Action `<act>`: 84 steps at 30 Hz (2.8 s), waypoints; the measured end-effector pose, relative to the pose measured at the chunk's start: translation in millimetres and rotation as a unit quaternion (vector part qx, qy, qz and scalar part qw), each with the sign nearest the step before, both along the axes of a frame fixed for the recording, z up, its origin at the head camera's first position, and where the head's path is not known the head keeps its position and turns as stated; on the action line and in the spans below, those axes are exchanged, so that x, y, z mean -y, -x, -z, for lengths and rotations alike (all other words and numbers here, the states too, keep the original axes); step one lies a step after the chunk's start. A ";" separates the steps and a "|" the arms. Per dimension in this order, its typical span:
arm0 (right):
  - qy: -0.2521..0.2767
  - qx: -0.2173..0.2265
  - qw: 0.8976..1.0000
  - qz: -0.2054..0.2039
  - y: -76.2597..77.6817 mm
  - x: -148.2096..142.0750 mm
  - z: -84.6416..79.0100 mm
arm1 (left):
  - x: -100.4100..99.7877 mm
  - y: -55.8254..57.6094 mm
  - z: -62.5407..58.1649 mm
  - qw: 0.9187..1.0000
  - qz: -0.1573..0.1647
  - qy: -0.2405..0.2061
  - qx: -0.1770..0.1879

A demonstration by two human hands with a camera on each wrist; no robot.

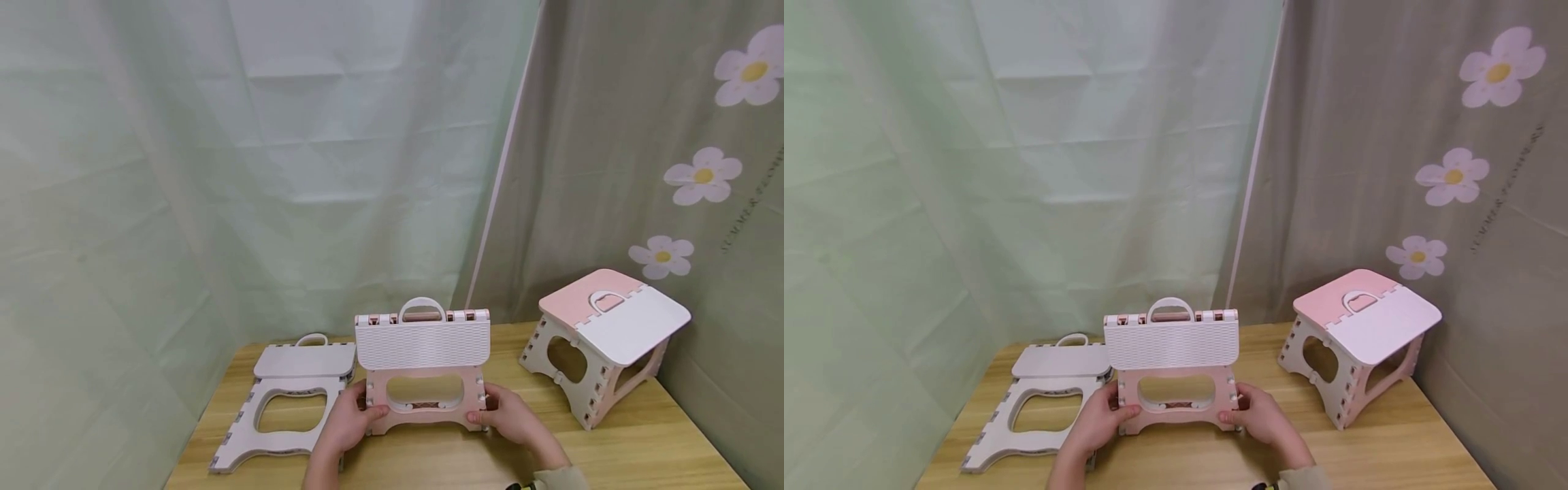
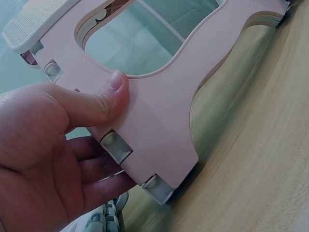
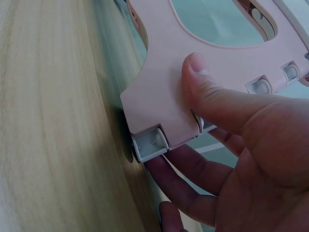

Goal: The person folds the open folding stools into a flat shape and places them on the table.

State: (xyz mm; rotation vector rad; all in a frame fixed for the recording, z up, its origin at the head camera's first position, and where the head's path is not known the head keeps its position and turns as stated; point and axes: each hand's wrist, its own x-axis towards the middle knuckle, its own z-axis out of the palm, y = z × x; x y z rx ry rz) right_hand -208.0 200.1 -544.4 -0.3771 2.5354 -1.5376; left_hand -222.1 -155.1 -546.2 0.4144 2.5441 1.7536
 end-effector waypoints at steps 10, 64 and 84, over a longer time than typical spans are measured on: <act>0.001 0.007 1.000 0.000 1.2 1.0 1.4 | 1.1 -0.7 3.2 1.000 -0.001 0.008 0.005; 0.029 0.018 0.999 -0.032 -4.5 -0.5 -15.9 | -3.4 -7.6 -16.1 0.999 -0.027 -0.001 0.020; 0.047 0.069 0.994 -0.065 -5.3 1.0 -13.9 | 5.3 -8.2 -8.9 0.998 0.017 -0.016 0.058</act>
